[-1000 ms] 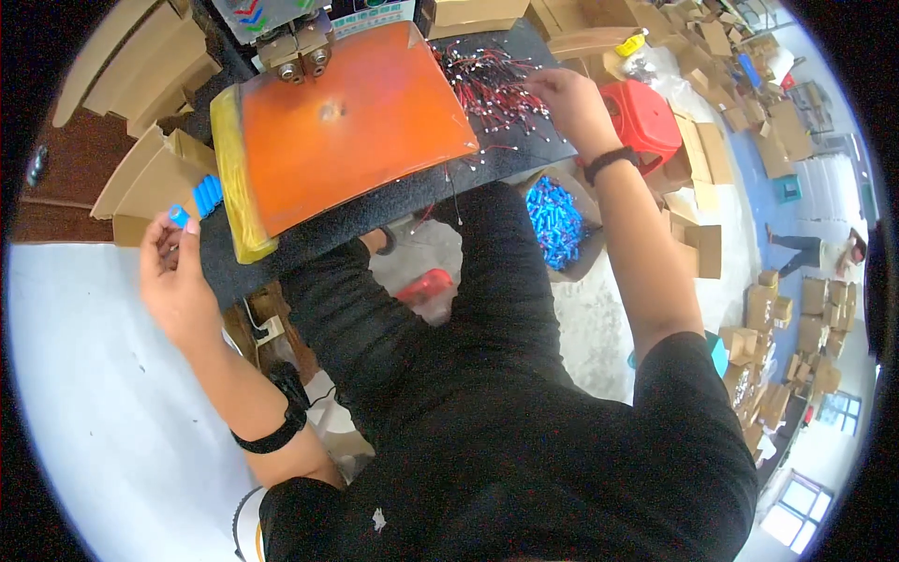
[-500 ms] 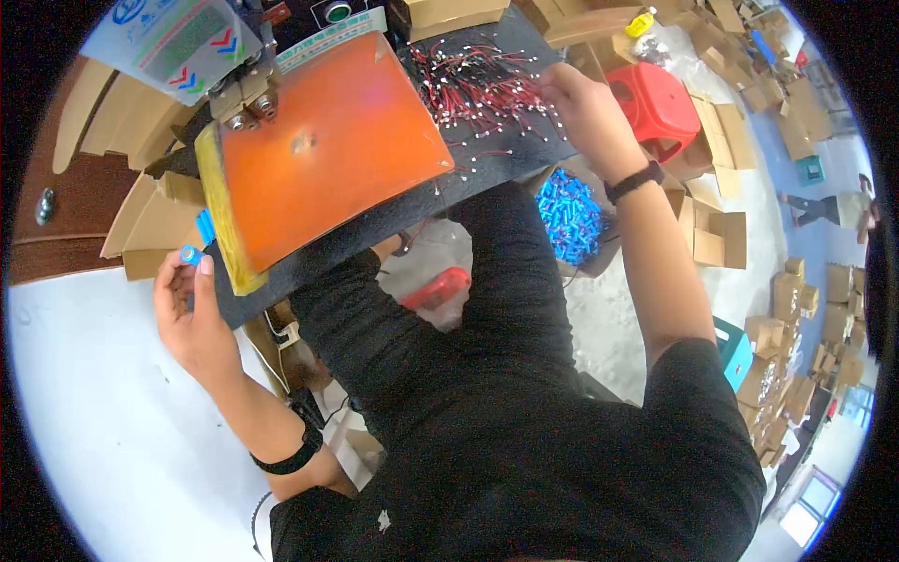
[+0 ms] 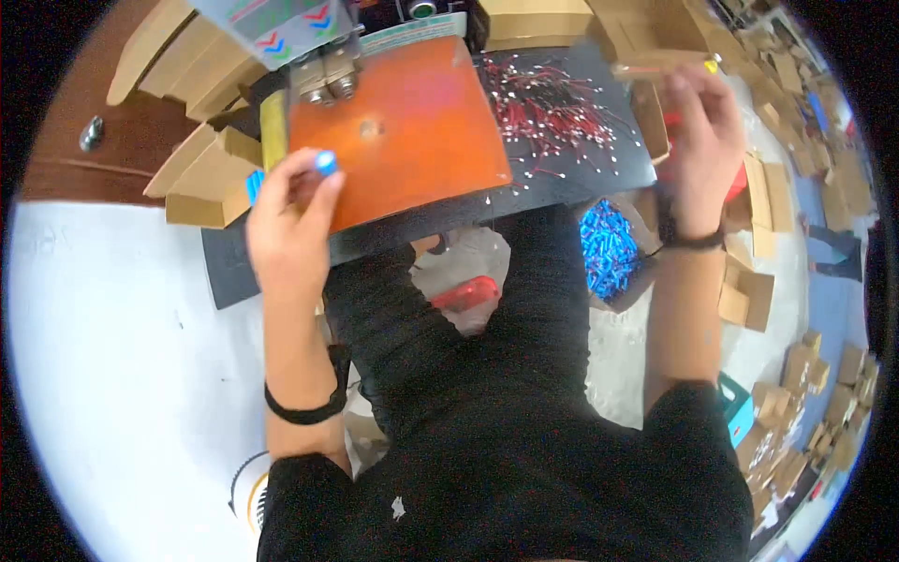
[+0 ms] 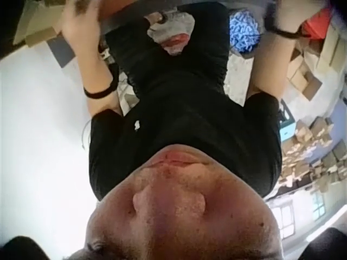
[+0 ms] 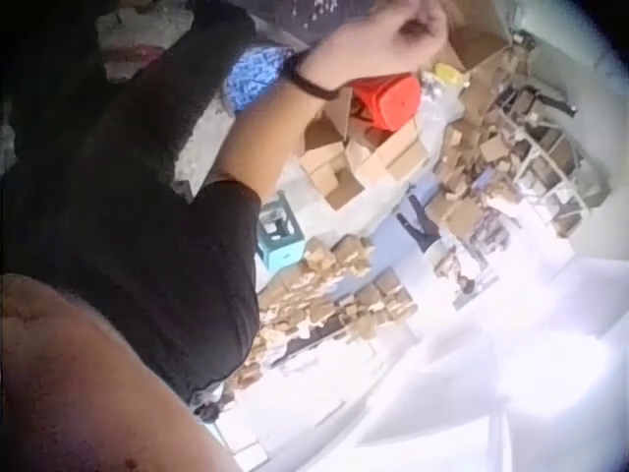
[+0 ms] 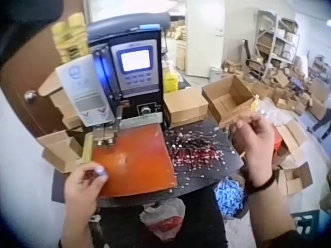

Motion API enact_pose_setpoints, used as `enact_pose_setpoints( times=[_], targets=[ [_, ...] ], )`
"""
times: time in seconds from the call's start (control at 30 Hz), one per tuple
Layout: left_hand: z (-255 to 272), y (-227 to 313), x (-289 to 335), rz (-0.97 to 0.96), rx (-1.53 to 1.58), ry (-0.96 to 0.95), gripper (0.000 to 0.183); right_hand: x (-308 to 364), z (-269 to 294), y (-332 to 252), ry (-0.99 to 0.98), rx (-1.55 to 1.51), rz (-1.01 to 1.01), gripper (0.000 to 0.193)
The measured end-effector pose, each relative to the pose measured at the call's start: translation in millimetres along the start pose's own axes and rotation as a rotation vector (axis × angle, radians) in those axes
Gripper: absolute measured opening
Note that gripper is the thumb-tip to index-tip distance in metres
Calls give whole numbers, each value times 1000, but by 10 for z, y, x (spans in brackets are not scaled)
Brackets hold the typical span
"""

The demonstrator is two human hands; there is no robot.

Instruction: The person picks up a battery and a wire, positions them under the welding machine, and welds the wire to the battery terminal. This process is repeated for several batteries, with the person reaching for new components and placing the welded units aside.

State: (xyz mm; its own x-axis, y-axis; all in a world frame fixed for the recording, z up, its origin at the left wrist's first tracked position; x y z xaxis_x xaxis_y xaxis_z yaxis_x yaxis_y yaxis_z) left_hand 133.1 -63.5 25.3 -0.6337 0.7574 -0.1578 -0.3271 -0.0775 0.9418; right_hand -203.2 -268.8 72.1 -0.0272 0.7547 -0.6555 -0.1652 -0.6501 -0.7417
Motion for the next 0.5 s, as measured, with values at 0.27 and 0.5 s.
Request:
enact_pose_setpoints(
  times=[0.27, 0.5],
  targets=[
    [-347, -128, -316, 80, 64, -81, 25, 606, -1030, -21, 17, -433, -64, 13],
    [-359, -156, -443, 85, 106, -178, 24, 642, -1395, 5, 17, -485, -33, 12]
  ],
)
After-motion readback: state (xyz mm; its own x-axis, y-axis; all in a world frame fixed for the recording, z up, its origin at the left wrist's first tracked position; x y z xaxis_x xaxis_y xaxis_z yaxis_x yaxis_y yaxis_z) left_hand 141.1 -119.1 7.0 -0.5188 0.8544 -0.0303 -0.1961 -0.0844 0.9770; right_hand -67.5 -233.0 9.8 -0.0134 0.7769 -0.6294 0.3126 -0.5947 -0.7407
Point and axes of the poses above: each hand's wrist, its own x-axis away from the middle knuckle, its own z-axis out of the back of the hand, y = z × x, the point moved 8 cm from there along -x, towards the middle knuckle, and after that the axes turned 9 degrees about z, right-handed, at the moved point
